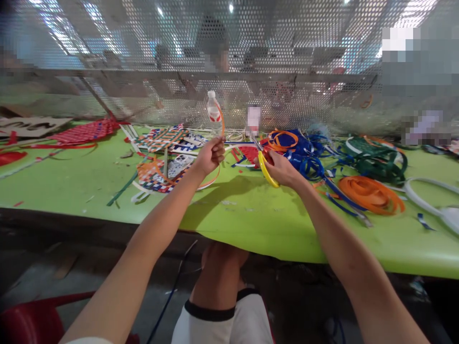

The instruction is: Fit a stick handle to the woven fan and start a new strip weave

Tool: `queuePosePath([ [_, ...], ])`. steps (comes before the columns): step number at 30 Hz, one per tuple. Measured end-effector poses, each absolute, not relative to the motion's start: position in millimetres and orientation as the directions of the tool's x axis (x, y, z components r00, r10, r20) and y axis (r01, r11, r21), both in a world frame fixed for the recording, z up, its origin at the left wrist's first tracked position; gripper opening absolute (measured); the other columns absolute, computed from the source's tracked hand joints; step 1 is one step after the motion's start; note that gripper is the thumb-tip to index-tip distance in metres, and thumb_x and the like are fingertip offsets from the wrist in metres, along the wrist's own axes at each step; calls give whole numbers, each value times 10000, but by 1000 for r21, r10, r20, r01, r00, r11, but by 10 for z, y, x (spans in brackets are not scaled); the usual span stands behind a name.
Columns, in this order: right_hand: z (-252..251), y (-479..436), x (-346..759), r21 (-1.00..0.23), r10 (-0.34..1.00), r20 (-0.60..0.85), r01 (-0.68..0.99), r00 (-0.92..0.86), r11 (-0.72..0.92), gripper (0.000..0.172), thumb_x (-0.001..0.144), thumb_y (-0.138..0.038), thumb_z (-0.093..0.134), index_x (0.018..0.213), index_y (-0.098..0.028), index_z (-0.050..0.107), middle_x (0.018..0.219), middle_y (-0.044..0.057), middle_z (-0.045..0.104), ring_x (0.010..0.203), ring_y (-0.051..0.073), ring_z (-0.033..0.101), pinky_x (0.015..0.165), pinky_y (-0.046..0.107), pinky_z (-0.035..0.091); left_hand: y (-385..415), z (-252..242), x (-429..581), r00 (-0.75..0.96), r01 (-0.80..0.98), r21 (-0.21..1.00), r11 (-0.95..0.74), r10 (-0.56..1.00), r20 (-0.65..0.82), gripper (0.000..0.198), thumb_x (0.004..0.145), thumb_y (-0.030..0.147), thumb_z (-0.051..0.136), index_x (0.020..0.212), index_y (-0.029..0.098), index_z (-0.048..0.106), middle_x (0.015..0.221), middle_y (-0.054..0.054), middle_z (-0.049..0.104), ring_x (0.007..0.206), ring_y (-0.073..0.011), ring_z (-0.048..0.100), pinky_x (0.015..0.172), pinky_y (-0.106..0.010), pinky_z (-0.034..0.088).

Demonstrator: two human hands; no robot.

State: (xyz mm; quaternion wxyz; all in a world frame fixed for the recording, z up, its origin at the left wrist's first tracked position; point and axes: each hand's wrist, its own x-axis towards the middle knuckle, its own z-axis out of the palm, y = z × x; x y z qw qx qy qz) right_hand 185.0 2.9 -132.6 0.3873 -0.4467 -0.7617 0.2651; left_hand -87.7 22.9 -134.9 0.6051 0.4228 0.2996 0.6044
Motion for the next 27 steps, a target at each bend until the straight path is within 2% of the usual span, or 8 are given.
queuePosePath([
  [2, -1298, -2, 1840, -621, 881, 337, 626, -331, 472, 574, 833, -768, 732, 740, -247, 511, 688, -15, 518, 638, 153, 428, 578, 316, 327, 202, -1317, -885, 105, -515, 855, -61, 985, 134, 235, 1053, 258, 660, 834, 177, 634, 569, 117, 268, 391, -32, 191, 375, -164, 162],
  [4, -1287, -29, 1816, -530, 881, 290, 704, -373, 472, 559, 883, -755, 667, 749, -242, 491, 691, -14, 511, 643, 150, 423, 596, 325, 302, 189, -1300, -887, 102, -525, 850, -45, 988, 116, 236, 1034, 245, 682, 817, 173, 623, 551, 123, 279, 376, -23, 193, 368, -158, 147],
  [9, -1299, -54, 1751, -459, 876, 214, 747, -433, 481, 485, 950, -660, 610, 742, -238, 493, 706, 7, 542, 673, 164, 467, 637, 337, 300, 215, -1312, -883, 79, -474, 879, -45, 993, 93, 250, 1025, 219, 655, 783, 164, 624, 536, 123, 293, 364, -20, 190, 368, -163, 132],
  [13, -1291, -35, 1756, -479, 885, 165, 749, -435, 458, 506, 968, -668, 588, 725, -237, 486, 697, 13, 549, 680, 174, 497, 633, 334, 308, 246, -1348, -885, 66, -401, 913, -77, 991, 113, 253, 1009, 217, 652, 763, 164, 632, 538, 121, 279, 371, -26, 179, 379, -172, 135],
  [18, -1283, -11, 1794, -512, 886, 151, 733, -437, 449, 511, 977, -678, 575, 747, -222, 573, 703, 33, 601, 657, 180, 511, 616, 334, 321, 270, -1416, -892, 69, -366, 925, -102, 988, 136, 230, 1004, 213, 647, 783, 157, 672, 550, 113, 298, 389, -27, 208, 397, -172, 148],
  [23, -1256, -45, 1813, -566, 899, 97, 719, -427, 402, 506, 986, -651, 580, 729, -216, 602, 683, 40, 622, 584, 159, 494, 556, 316, 310, 285, -1465, -899, 86, -297, 944, -147, 980, 179, 251, 1023, 205, 601, 794, 155, 694, 551, 108, 268, 405, -39, 200, 407, -182, 135],
  [27, -1225, -67, 1838, -625, 898, 52, 687, -437, 371, 542, 957, -701, 609, 717, -215, 607, 695, 51, 657, 554, 155, 529, 523, 307, 329, 282, -1457, -901, 76, -265, 950, -163, 979, 189, 253, 1015, 216, 618, 779, 159, 690, 547, 107, 251, 413, -40, 181, 413, -185, 131],
])
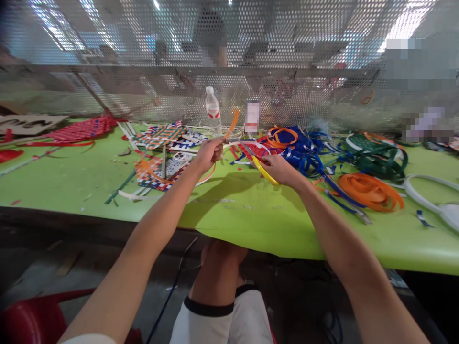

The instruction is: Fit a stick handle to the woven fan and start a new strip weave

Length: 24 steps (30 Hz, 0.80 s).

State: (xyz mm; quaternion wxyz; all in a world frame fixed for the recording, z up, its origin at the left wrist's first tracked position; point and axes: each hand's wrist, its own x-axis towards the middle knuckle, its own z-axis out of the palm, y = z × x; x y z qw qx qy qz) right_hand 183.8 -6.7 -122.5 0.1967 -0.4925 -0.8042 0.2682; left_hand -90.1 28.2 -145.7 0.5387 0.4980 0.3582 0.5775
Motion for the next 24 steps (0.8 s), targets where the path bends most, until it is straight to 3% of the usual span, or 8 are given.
queuePosePath([
  [11, -1293, 0, 1915, -761, 874, 21, 560, -485, 328, 550, 910, -758, 674, 841, -212, 672, 853, 93, 771, 531, 129, 525, 469, 297, 379, 232, -1399, -867, 26, -186, 963, -193, 979, 201, 298, 1011, 155, 582, 727, 166, 670, 526, 97, 246, 416, -41, 172, 430, -199, 122],
  [24, -1290, -3, 1897, -749, 865, -15, 579, -501, 323, 549, 944, -723, 652, 772, -203, 661, 783, 71, 751, 516, 118, 532, 473, 282, 410, 219, -1409, -861, 20, -157, 962, -224, 973, 230, 284, 983, 197, 614, 701, 173, 650, 533, 95, 256, 424, -40, 171, 436, -210, 131],
])
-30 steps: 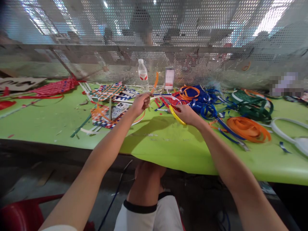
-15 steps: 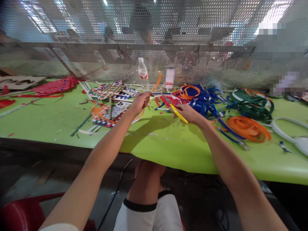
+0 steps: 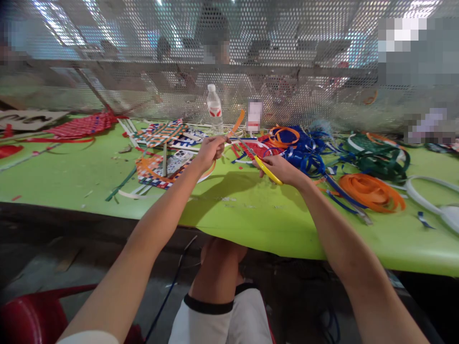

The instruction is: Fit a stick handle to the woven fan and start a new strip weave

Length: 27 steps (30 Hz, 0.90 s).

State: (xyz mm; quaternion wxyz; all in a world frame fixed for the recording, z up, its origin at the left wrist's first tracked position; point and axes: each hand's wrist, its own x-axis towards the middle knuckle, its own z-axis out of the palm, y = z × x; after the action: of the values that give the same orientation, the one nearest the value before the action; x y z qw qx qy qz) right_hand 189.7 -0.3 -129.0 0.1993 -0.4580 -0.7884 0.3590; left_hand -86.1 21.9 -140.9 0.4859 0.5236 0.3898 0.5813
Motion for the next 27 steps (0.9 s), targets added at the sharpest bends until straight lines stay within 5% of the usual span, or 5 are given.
queuePosePath([
  [9, -1278, -16, 1894, -786, 869, -64, 561, -491, 259, 492, 933, -687, 686, 807, -212, 658, 864, 86, 775, 486, 129, 561, 432, 299, 432, 203, -1396, -871, 26, -123, 966, -229, 972, 234, 269, 963, 257, 658, 705, 181, 652, 538, 97, 252, 426, -43, 167, 438, -230, 142],
  [16, -1247, -85, 1834, -788, 887, -78, 574, -454, 224, 599, 849, -805, 714, 727, -233, 585, 646, 31, 661, 436, 152, 556, 406, 306, 421, 177, -1376, -863, 11, -120, 968, -221, 974, 224, 276, 967, 260, 678, 707, 175, 640, 540, 100, 239, 425, -40, 171, 432, -207, 151],
  [22, -1251, -178, 1714, -671, 932, 114, 665, -344, 327, 653, 892, -784, 698, 603, -249, 460, 499, 2, 477, 496, 179, 567, 434, 296, 375, 225, -1384, -890, 10, -174, 953, -247, 967, 253, 255, 992, 239, 630, 744, 180, 646, 547, 101, 234, 426, -44, 169, 434, -194, 141],
  [27, -1215, -202, 1734, -720, 936, 25, 643, -351, 261, 694, 791, -858, 745, 586, -252, 475, 483, -10, 484, 401, 171, 541, 369, 297, 377, 237, -1403, -905, 13, -165, 950, -264, 963, 269, 288, 989, 238, 638, 707, 177, 643, 538, 97, 230, 425, -45, 171, 438, -207, 142],
])
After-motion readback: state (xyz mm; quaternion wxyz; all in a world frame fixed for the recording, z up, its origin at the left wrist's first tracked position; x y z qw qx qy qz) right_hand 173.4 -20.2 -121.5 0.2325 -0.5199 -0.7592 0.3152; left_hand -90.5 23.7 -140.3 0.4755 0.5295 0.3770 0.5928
